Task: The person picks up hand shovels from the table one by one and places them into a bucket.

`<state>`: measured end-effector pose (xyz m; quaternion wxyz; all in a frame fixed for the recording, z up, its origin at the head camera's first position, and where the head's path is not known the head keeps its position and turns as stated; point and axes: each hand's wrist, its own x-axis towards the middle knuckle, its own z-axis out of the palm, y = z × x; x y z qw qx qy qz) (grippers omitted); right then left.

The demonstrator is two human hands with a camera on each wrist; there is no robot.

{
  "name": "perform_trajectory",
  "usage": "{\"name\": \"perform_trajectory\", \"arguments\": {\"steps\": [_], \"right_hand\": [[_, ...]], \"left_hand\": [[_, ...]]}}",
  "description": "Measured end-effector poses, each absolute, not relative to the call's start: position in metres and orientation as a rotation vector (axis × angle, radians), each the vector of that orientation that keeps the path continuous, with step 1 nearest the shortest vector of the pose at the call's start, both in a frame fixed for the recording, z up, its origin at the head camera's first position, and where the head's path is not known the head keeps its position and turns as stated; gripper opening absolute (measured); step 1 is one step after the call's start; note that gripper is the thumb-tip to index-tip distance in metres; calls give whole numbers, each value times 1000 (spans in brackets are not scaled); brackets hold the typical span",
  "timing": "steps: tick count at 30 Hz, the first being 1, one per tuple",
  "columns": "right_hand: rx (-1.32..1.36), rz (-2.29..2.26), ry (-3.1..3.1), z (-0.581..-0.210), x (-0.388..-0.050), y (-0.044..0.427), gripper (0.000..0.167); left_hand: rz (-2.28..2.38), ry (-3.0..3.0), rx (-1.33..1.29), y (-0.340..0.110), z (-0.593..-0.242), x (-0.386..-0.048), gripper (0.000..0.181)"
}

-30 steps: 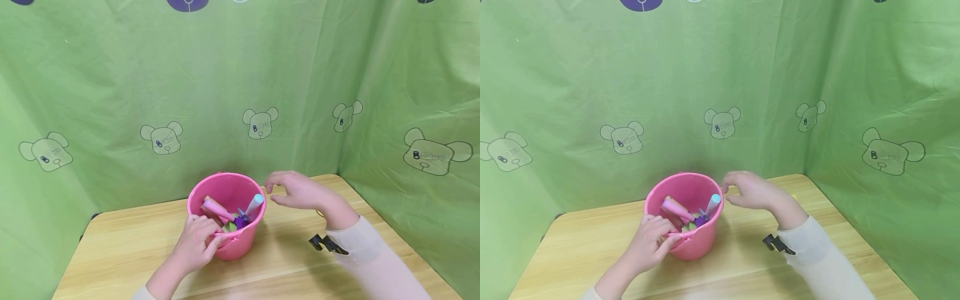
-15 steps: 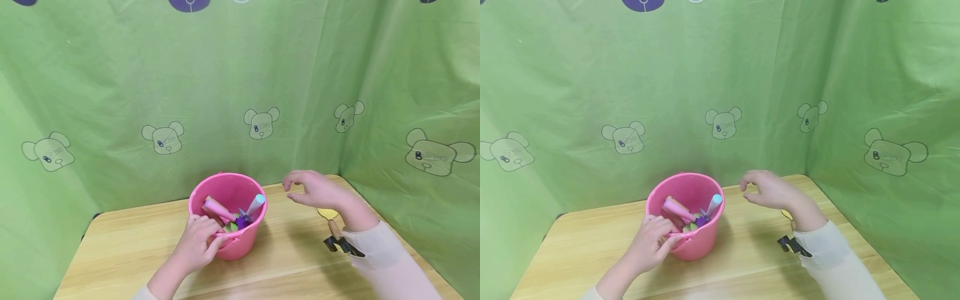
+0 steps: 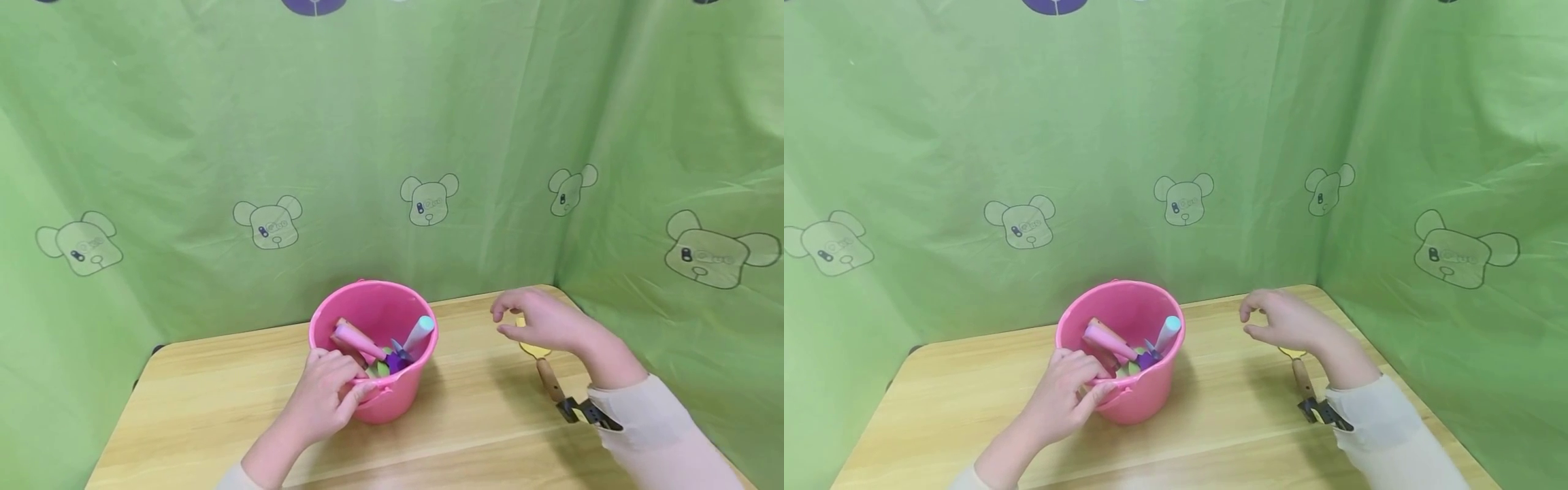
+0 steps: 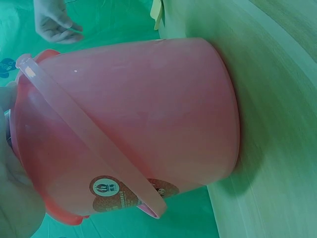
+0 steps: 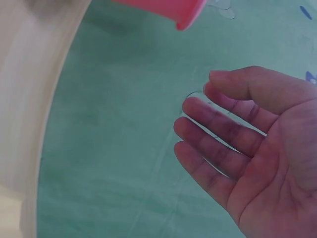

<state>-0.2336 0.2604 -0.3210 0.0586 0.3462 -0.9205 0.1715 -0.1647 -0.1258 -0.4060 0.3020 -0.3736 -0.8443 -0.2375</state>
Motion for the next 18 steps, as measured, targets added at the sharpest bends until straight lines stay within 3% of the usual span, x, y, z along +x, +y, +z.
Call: {"name": "perform_trajectory", "arguments": {"steps": [18], "right_hand": [[841,468,-2912,-374,-240,300,14]], "left_hand": [[-621,-2212,-996,-126,-407,-165,23]]}}
